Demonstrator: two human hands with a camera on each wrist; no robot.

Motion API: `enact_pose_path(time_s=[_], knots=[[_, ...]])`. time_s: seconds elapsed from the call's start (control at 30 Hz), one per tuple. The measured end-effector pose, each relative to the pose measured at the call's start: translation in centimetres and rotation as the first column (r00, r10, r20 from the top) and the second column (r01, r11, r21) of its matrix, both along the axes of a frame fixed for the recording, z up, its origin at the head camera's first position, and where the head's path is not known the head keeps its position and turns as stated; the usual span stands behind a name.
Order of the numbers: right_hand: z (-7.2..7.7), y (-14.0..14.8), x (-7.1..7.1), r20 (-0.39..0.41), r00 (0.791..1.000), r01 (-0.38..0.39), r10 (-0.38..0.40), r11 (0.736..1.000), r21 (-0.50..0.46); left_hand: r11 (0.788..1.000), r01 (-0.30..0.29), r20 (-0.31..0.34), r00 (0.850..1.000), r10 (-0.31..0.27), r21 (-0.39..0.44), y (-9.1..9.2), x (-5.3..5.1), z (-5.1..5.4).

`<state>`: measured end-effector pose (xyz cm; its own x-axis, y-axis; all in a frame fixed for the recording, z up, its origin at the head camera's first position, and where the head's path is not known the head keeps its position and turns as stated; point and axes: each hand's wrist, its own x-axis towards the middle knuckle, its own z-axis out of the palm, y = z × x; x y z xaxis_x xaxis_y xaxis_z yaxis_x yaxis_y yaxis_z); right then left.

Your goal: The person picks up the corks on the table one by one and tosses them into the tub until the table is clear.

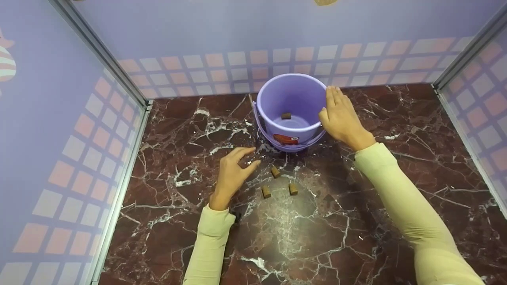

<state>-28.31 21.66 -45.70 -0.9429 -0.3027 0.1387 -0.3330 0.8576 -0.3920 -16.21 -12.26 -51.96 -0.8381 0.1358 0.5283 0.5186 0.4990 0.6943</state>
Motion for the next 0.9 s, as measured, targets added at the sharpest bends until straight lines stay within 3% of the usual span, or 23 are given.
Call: enact_pose_path(time_s=[0.5,0.9], knots=[[0.08,-0.06,-0.05,-0.004,1.000,0.001,-0.001,1.000,0.012,1.000,0.012,0.020,1.000,-0.011,-0.015,-0.35,0.44,-0.47],[0.03,-0.03,-0.02,0.000,1.000,0.001,-0.001,1.000,0.025,0.996,0.042,0.088,0.996,-0.035,-0.084,-0.38,0.91,-0.91]])
